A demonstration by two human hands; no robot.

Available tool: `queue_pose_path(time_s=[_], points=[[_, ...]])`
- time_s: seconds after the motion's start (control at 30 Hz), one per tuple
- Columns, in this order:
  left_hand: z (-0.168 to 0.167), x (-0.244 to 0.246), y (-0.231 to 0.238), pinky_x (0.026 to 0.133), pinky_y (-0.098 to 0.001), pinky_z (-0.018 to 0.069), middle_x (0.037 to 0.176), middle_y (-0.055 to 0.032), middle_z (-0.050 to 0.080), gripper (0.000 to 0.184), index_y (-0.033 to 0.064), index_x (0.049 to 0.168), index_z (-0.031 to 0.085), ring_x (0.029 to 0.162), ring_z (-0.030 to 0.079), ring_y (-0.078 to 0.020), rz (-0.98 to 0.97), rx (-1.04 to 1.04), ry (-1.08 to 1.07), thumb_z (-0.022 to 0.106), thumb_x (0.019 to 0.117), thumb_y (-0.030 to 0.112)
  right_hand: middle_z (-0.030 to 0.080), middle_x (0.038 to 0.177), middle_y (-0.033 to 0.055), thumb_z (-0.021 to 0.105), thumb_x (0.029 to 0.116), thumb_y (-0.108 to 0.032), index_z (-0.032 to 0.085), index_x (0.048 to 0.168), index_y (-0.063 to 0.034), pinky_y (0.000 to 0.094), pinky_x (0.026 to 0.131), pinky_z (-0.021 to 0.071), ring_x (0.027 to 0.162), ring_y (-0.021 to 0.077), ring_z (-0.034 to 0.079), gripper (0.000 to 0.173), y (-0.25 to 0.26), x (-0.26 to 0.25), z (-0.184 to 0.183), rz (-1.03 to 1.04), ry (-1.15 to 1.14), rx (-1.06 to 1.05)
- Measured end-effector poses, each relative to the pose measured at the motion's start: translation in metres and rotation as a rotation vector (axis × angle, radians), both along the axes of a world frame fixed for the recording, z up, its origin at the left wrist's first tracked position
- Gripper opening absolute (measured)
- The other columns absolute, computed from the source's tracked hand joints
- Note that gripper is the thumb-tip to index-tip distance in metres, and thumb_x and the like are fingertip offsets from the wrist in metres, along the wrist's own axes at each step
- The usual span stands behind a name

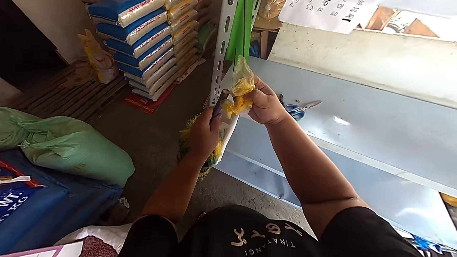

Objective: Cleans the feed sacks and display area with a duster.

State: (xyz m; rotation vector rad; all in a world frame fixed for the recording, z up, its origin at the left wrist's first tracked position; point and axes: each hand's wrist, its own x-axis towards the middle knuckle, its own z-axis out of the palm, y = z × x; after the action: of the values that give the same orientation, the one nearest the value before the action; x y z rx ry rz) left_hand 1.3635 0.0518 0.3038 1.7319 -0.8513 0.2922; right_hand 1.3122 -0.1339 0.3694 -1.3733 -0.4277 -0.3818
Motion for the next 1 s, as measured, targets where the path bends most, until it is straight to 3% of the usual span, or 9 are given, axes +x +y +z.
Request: queue_pose_path(time_s=[0.1, 0.2, 0.4, 0.57, 0.63, 0.73, 0.8, 0.9, 1.0], points=[[0.007, 0.001, -0.002, 0.089, -0.0351, 0.0566, 0.105, -0.0152, 0.072, 0.027, -0.0026, 0.122, 0.067, 0.095, 0.070, -0.0183, 0.057, -0.053, -0.007, 0.057, 0.1041, 0.014, 0.064, 0.096, -0.0065, 0.047, 0.0952, -0.004, 0.054, 0.110, -0.0154, 0.0242, 0.075, 0.0571, 0.085, 0.0033, 0.064, 0.020, 0.010, 0.005, 0.004, -0.140, -0.042, -0.158], [0.013, 0.005, 0.002, 0.083, -0.0316, 0.0571, 0.103, -0.0134, 0.072, 0.028, -0.0021, 0.124, 0.066, 0.089, 0.069, -0.0151, 0.141, -0.080, -0.003, 0.057, 0.1045, 0.016, 0.060, 0.093, -0.0032, 0.050, 0.0932, -0.005, 0.051, 0.111, -0.0095, 0.0242, 0.072, 0.0564, 0.081, 0.0041, 0.062, 0.019, 0.015, 0.006, 0.002, -0.321, -0.071, -0.276], [0.059, 0.024, 0.008, 0.084, -0.0328, 0.0569, 0.102, -0.0158, 0.073, 0.029, -0.0044, 0.125, 0.066, 0.090, 0.070, -0.0182, 0.197, -0.088, -0.175, 0.057, 0.1041, 0.015, 0.060, 0.089, -0.0034, 0.051, 0.0920, -0.005, 0.052, 0.112, -0.0073, 0.0212, 0.068, 0.0552, 0.077, 0.0023, 0.062, 0.020, 0.022, 0.003, 0.008, -0.274, -0.038, -0.361], [0.109, 0.047, 0.015, 0.079, -0.0291, 0.0545, 0.103, -0.0126, 0.070, 0.035, -0.0031, 0.131, 0.062, 0.085, 0.065, -0.0130, 0.297, -0.144, -0.249, 0.053, 0.1070, 0.021, 0.058, 0.080, -0.0024, 0.058, 0.0845, -0.007, 0.057, 0.100, -0.0092, 0.0217, 0.059, 0.0493, 0.066, 0.0026, 0.057, 0.015, 0.020, 0.008, 0.015, -0.471, 0.145, -0.477], [0.114, 0.053, 0.026, 0.085, -0.0281, 0.0551, 0.110, -0.0135, 0.071, 0.036, -0.0030, 0.134, 0.061, 0.092, 0.067, -0.0123, 0.334, -0.174, -0.295, 0.053, 0.1069, 0.020, 0.060, 0.089, 0.0020, 0.063, 0.0827, -0.011, 0.064, 0.092, -0.0083, 0.0280, 0.065, 0.0488, 0.077, 0.0079, 0.058, 0.010, 0.011, 0.013, 0.012, -0.634, 0.212, -0.518], [0.092, 0.051, 0.047, 0.086, -0.0322, 0.0554, 0.110, -0.0177, 0.070, 0.036, -0.0038, 0.132, 0.061, 0.094, 0.067, -0.0177, 0.361, -0.102, -0.308, 0.054, 0.1071, 0.021, 0.058, 0.103, 0.0102, 0.065, 0.0854, -0.015, 0.065, 0.085, -0.0035, 0.0380, 0.081, 0.0473, 0.098, 0.0204, 0.056, 0.012, 0.002, 0.020, 0.002, -0.839, 0.222, -0.621], [0.063, 0.048, 0.063, 0.083, -0.0384, 0.0564, 0.107, -0.0198, 0.069, 0.034, -0.0033, 0.130, 0.061, 0.090, 0.067, -0.0231, 0.381, 0.010, -0.263, 0.053, 0.1077, 0.022, 0.059, 0.113, 0.0167, 0.064, 0.0855, -0.017, 0.065, 0.094, -0.0001, 0.0463, 0.092, 0.0474, 0.111, 0.0291, 0.056, 0.019, -0.007, 0.026, -0.013, -0.888, 0.187, -0.635], [0.010, 0.047, 0.088, 0.082, -0.0487, 0.0577, 0.107, -0.0219, 0.070, 0.035, -0.0021, 0.133, 0.060, 0.090, 0.069, -0.0300, 0.397, 0.159, -0.108, 0.054, 0.1073, 0.021, 0.060, 0.105, 0.0156, 0.070, 0.0817, -0.026, 0.062, 0.098, -0.0004, 0.0449, 0.082, 0.0502, 0.098, 0.0269, 0.059, 0.031, -0.014, 0.031, -0.022, -0.913, 0.152, -0.617], [-0.031, 0.042, 0.112, 0.081, -0.0489, 0.0564, 0.101, -0.0234, 0.070, 0.035, -0.0060, 0.129, 0.063, 0.087, 0.069, -0.0308, 0.415, 0.232, 0.033, 0.055, 0.1052, 0.018, 0.062, 0.088, 0.0120, 0.067, 0.0938, -0.024, 0.061, 0.100, -0.0001, 0.0411, 0.074, 0.0513, 0.080, 0.0208, 0.061, 0.025, -0.010, 0.038, -0.027, -0.941, 0.145, -0.492]])
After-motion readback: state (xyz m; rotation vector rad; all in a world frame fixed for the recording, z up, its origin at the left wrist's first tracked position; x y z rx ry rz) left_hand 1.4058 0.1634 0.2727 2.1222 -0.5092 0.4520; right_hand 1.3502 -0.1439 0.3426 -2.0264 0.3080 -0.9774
